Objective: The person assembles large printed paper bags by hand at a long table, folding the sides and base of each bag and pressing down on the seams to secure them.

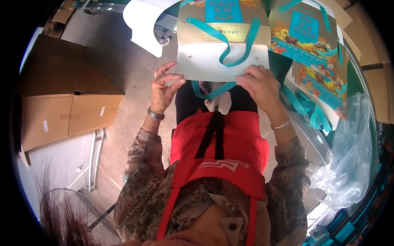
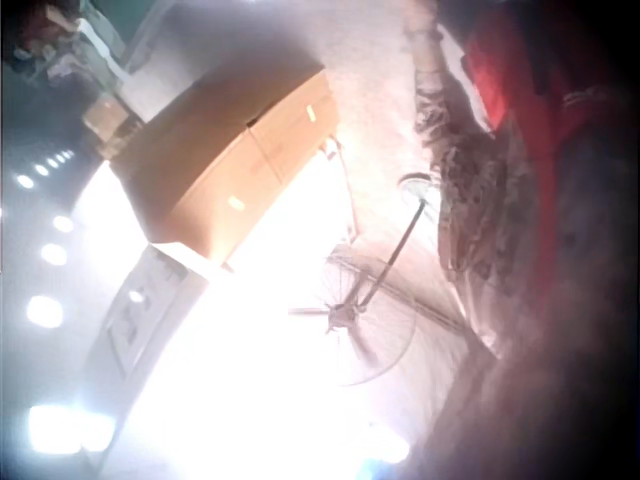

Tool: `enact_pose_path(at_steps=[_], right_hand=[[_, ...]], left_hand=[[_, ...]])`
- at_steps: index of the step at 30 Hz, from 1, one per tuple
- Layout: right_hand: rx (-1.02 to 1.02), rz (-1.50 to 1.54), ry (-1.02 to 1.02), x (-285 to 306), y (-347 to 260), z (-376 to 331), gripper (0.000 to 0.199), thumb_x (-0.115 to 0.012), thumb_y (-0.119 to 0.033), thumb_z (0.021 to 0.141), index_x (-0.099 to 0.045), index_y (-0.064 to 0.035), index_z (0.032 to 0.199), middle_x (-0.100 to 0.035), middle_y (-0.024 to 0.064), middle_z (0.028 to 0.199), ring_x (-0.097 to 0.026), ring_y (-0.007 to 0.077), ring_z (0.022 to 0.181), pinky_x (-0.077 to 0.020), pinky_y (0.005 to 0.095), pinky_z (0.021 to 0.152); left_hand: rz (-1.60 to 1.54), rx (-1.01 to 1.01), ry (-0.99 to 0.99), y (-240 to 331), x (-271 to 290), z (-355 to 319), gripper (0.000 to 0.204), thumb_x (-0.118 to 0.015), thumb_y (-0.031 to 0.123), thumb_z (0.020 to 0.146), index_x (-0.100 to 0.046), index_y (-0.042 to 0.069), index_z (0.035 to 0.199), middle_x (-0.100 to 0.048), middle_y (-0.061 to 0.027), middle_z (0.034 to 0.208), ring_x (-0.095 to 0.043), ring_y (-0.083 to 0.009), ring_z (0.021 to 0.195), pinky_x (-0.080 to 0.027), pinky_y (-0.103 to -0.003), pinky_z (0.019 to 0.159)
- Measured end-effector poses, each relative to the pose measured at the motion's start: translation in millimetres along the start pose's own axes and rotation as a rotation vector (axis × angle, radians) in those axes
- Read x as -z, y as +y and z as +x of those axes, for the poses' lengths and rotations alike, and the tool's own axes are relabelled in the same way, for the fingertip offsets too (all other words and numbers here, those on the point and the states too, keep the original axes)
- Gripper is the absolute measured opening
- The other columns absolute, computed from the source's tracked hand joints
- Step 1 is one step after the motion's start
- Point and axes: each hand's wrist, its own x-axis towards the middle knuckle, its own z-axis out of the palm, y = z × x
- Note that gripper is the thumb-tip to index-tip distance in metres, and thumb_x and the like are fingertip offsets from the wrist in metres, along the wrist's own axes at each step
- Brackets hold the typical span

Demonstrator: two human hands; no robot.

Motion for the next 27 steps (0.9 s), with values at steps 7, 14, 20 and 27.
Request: enact_pose_path(at_steps=[7,14,20,27], right_hand=[[0.083,-0.151,0.043,-3.8,12.7,17.8,0.012,-0.072,-0.020,0.080,-0.069,-0.0165,0.091,-0.057,0.0004,0.089,-0.059,0.0225,0.084,-0.0470,0.0375,0.071],[0.120,-0.283,0.107,4.2,-5.6,25.4,0.016,-0.071,-0.020,0.079,-0.065,-0.0163,0.093,-0.053,0.0001,0.085,-0.058,0.0196,0.080,-0.0476,0.0349,0.065],[0.109,-0.284,0.111,-12.8,-0.8,31.1,0.015,-0.071,-0.020,0.079,-0.065,-0.0154,0.091,-0.053,0.0001,0.083,-0.057,0.0200,0.078,-0.0474,0.0350,0.063],[-0.027,-0.178,0.156,-24.1,25.1,50.8,0.015,-0.073,-0.023,0.081,-0.072,-0.0167,0.095,-0.059,0.0008,0.088,-0.059,0.0235,0.081,-0.0484,0.0387,0.069]], left_hand=[[-0.511,0.082,0.121,-30.8,-26.6,18.7,0.014,-0.078,0.007,0.084,-0.073,0.006,0.097,-0.058,-0.0120,0.131,-0.060,-0.0175,0.108,-0.055,-0.032,0.089],[-0.574,0.000,-0.070,-19.6,6.9,61.3,0.015,-0.077,0.005,0.084,-0.072,0.005,0.099,-0.060,-0.0104,0.130,-0.062,-0.0156,0.106,-0.053,-0.031,0.093],[-0.591,0.062,-0.151,-40.4,6.7,77.3,0.013,-0.075,0.006,0.086,-0.072,0.006,0.099,-0.060,-0.0086,0.131,-0.060,-0.0139,0.110,-0.055,-0.030,0.090],[-0.581,0.133,-0.115,-68.4,-18.7,109.0,0.017,-0.079,0.012,0.084,-0.074,0.005,0.098,-0.064,-0.0085,0.127,-0.062,-0.0139,0.106,-0.053,-0.030,0.092]])
